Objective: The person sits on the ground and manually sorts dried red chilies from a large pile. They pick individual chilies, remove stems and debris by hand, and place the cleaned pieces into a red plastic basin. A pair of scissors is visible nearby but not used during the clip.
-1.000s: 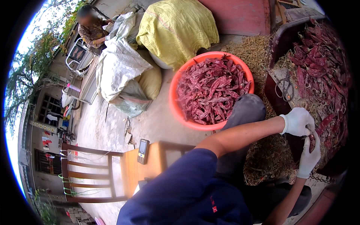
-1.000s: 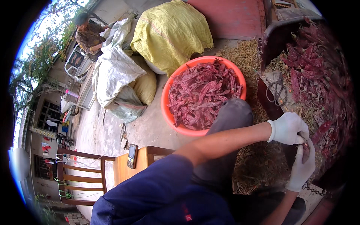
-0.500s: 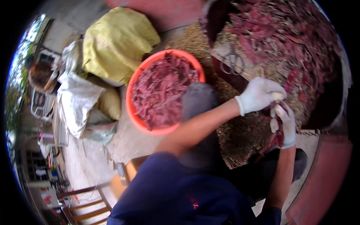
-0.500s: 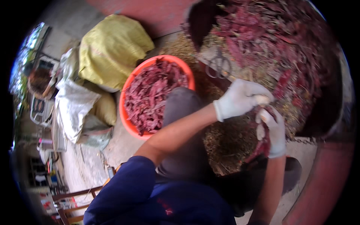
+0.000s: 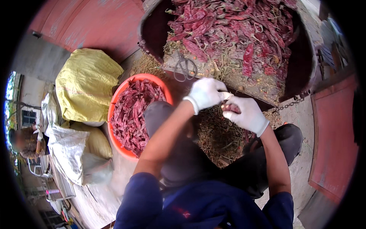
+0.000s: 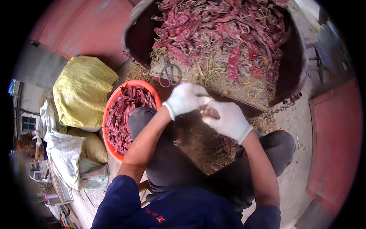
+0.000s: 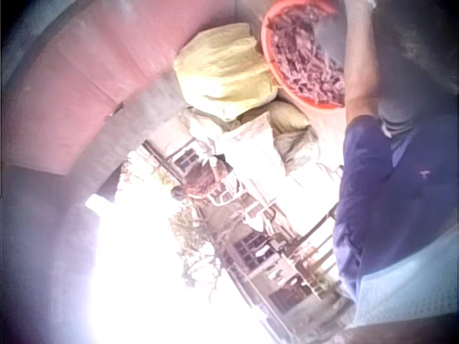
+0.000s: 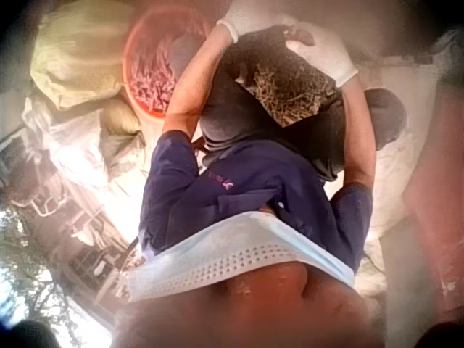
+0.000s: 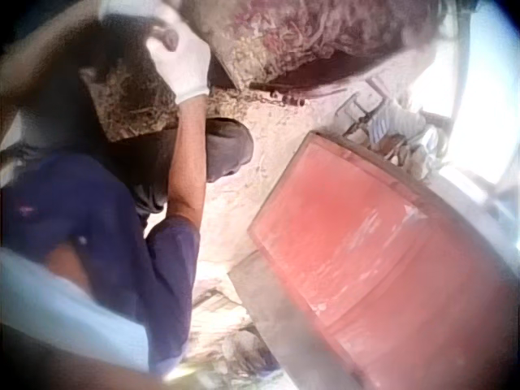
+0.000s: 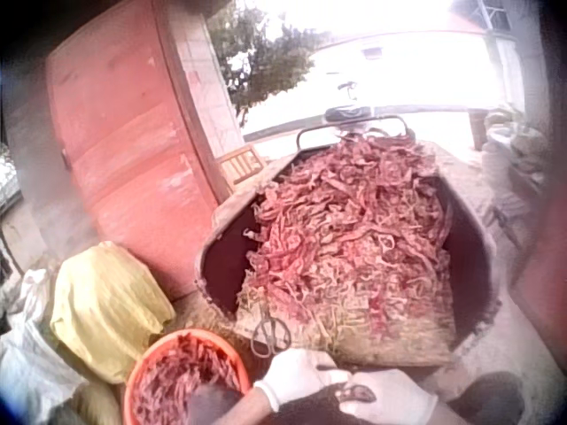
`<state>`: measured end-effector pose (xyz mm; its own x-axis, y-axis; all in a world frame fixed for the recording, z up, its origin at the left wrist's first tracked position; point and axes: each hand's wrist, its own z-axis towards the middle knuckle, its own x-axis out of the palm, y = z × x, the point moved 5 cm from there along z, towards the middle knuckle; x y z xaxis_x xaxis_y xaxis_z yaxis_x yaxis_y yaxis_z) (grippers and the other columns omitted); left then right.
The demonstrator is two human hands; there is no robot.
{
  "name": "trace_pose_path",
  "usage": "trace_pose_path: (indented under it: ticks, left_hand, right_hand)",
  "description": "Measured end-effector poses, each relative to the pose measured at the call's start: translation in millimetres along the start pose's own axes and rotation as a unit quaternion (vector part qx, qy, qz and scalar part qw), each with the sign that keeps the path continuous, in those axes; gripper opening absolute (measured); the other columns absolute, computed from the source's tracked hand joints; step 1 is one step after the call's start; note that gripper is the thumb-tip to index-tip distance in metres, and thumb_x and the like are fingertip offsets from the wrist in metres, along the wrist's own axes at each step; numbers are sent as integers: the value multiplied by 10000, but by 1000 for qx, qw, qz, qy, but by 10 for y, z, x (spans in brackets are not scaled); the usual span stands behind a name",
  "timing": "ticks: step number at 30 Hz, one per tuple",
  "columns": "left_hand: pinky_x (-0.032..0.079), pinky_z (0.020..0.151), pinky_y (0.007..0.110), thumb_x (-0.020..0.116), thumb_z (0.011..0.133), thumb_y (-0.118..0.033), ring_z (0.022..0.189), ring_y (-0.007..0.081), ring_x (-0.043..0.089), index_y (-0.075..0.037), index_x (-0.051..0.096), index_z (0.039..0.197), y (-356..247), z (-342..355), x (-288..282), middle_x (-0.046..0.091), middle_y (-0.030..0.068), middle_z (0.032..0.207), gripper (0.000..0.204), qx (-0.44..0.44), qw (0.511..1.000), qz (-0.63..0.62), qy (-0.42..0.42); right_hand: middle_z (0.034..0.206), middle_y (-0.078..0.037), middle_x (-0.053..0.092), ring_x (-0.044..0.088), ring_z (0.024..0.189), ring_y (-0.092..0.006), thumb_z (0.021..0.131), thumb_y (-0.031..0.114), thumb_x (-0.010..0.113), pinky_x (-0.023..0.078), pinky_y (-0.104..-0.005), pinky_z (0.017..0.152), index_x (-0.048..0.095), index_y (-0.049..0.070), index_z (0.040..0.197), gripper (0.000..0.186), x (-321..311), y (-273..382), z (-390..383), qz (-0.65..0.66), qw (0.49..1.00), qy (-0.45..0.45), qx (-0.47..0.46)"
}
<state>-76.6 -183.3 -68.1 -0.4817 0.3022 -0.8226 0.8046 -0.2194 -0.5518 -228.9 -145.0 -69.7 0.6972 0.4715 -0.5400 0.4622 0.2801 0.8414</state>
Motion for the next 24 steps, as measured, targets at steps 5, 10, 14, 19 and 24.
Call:
trace_pose_path:
  ticks: [5, 10, 14, 19, 24]
  left_hand:
    - [540, 804, 371, 719, 837, -275, 887, 276, 703, -143, 752, 1024, 418, 206, -427, 727, 111, 950, 231, -11, 983, 27, -184]
    - [524, 729, 431, 692, 768, -159, 828, 296, 643, -162, 736, 1001, 632, 565, -570, 640, 97, 890, 237, 76, 900, 333, -271]
    - [512, 700, 408, 717, 748, -171, 806, 274, 612, -176, 739, 960, 678, 662, -542, 607, 65, 842, 213, 90, 883, 389, -248]
    - [499, 706, 408, 734, 789, -225, 826, 276, 621, -149, 736, 966, 501, 555, -714, 644, 50, 886, 193, 100, 882, 299, -349]
    - [486, 718, 413, 741, 808, -191, 832, 292, 617, -124, 711, 981, -34, 184, -728, 644, 75, 888, 188, 132, 864, 222, -432]
  right_hand:
    - [870, -114, 708, 694, 780, -229, 793, 187, 744, 530, -317, 747, 679, 35, 1022, 282, -161, -108, 5, 43, 996, -68, -45]
    - [929, -102, 707, 644, 757, -121, 807, 152, 734, 524, -295, 723, 689, 28, 1043, 270, -185, -178, 30, 104, 992, -69, -20]
    - [932, -32, 711, 598, 745, -50, 831, 99, 710, 508, -248, 676, 701, 44, 1078, 253, -234, -81, 14, 250, 960, -18, 124]
    - [917, 9, 710, 584, 714, -32, 854, 76, 691, 490, -218, 602, 693, 63, 1133, 279, -272, -190, 58, 260, 958, -88, 85]
    - [874, 17, 683, 568, 641, -40, 861, 105, 709, 482, -231, 559, 684, 68, 1157, 300, -261, -178, 108, 334, 923, -170, 90]
